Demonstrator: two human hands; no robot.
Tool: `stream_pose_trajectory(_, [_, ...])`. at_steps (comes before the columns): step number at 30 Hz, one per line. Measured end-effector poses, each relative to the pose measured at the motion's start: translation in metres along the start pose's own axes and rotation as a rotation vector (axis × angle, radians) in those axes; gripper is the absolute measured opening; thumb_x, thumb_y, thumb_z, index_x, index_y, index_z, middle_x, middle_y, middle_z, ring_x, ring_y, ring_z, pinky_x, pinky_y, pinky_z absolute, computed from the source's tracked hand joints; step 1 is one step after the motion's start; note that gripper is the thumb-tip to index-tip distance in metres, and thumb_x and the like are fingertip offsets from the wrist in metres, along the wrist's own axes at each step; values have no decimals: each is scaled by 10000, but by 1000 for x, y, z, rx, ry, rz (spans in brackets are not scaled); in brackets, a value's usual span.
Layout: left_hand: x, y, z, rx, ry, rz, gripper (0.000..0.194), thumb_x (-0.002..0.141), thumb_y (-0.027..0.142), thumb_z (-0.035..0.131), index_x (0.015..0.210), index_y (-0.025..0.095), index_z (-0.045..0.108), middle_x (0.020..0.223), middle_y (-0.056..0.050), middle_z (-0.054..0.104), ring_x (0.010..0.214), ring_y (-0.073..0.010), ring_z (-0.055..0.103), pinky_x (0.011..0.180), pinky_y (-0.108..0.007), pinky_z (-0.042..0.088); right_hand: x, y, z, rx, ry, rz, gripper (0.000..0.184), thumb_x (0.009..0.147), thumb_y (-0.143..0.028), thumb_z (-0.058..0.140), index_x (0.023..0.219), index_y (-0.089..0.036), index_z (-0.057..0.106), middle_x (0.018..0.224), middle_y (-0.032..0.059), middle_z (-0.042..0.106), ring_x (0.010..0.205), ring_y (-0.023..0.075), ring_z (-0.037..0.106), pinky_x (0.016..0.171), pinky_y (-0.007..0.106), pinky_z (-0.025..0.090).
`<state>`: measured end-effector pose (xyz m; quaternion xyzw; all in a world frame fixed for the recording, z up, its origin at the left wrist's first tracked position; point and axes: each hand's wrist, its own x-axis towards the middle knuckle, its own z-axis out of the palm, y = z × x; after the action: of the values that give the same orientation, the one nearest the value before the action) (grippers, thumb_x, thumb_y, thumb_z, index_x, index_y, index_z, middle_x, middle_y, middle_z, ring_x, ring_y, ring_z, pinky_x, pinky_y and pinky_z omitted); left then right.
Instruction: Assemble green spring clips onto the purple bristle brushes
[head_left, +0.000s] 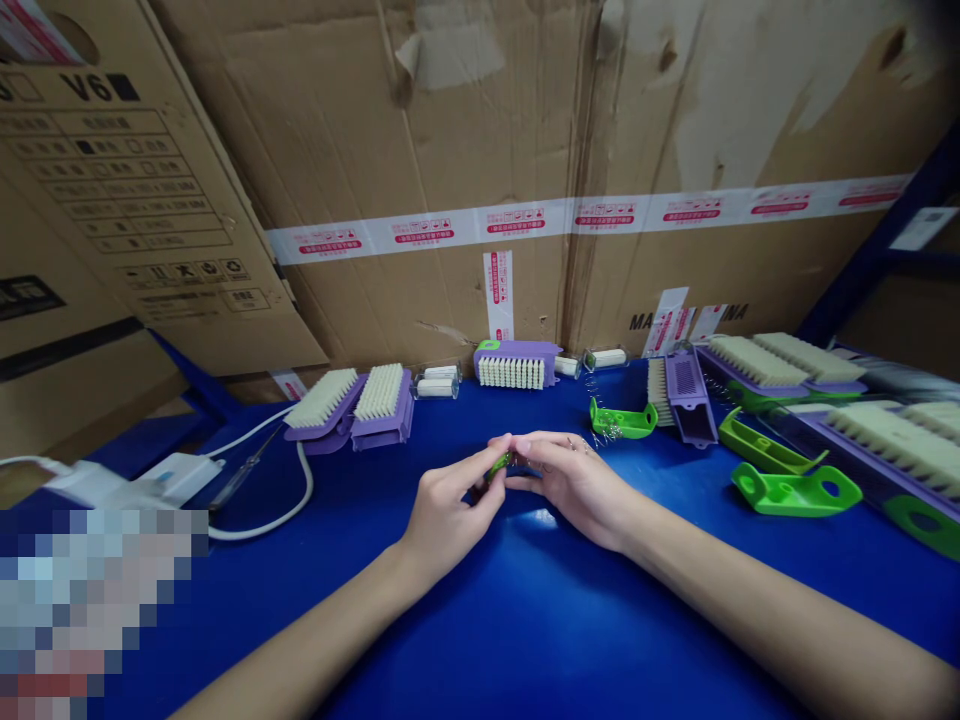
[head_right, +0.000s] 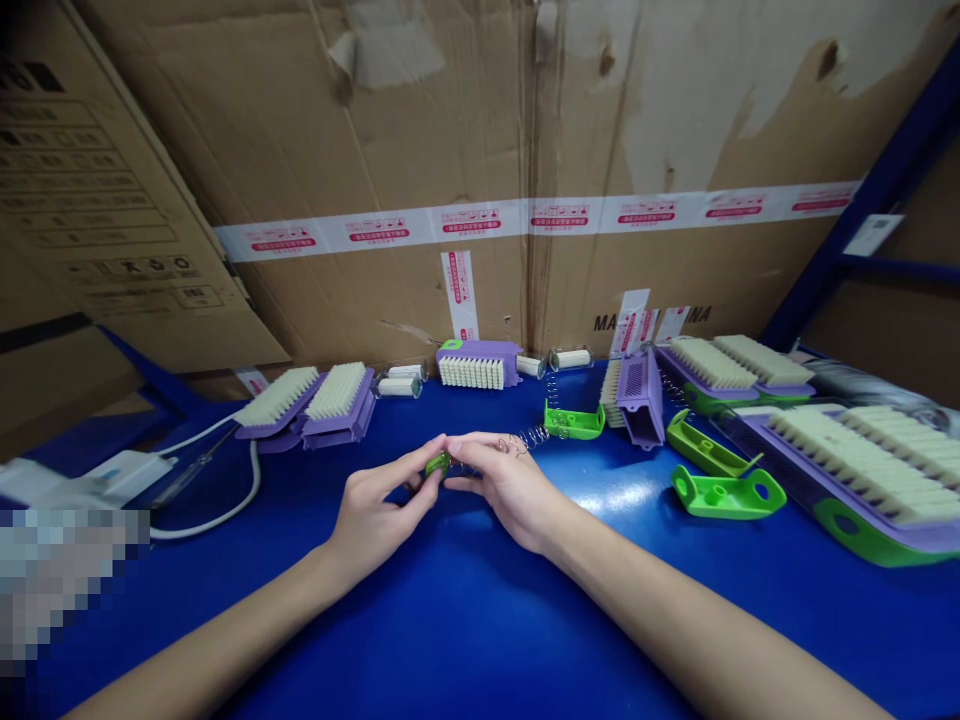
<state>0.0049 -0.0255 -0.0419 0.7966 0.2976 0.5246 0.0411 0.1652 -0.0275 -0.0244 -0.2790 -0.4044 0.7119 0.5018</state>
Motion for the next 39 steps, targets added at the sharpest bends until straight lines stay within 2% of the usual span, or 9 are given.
stream_pose_trajectory(8, [0, 0, 0, -2, -2, 16, 419, 770, 56, 562, 1170, 176, 604, 737, 3, 701, 466, -31, 500, 499, -138, 486, 0, -1, 3, -16, 17, -3, 106, 705, -285, 702, 745, -189, 726, 837, 50, 687, 842, 180, 597, 843, 392, 456])
stream_pose_trajectory(14, [0, 1, 0, -7, -3, 6, 413, 766, 54, 569, 1160, 173, 608, 832, -21, 722, 487, -36, 545, 498, -135, 496, 1, 0, 2, 48, 58, 14, 94, 688, -274, 700, 704, -183, 715, 832, 43, 689, 835, 181, 599, 870, 416, 441])
stream_pose_trajectory(22, [0, 1, -1, -12, -2, -1, 438, 762, 51, 571, 1178, 188, 598, 913, -39, 723, 513, -43, 577, 517, -140, 519, 0, -2, 2, 65, 36, 25, 122, 687, -307, 696, 706, -187, 708, 845, 47, 692, 878, 196, 597, 871, 418, 432])
stream_pose_trajectory(28, [-1, 0, 0, 6, -5, 18, 458, 769, 54, 562, 1199, 208, 584, 873, -23, 724, 516, -45, 581, 524, -140, 519, 0, 0, 3, 29, 51, 1, 125, 668, -310, 731, 673, -189, 701, 778, 33, 675, 792, 173, 590, 815, 388, 457])
stream_pose_trajectory(39, [0, 1, -1, 8, -7, 25, 462, 764, 51, 568, 1198, 207, 582, 926, -32, 722, 540, -47, 598, 535, -140, 522, 0, -1, 1, 57, 40, 1, 91, 679, -270, 689, 687, -182, 713, 849, 58, 699, 866, 205, 609, 871, 428, 441])
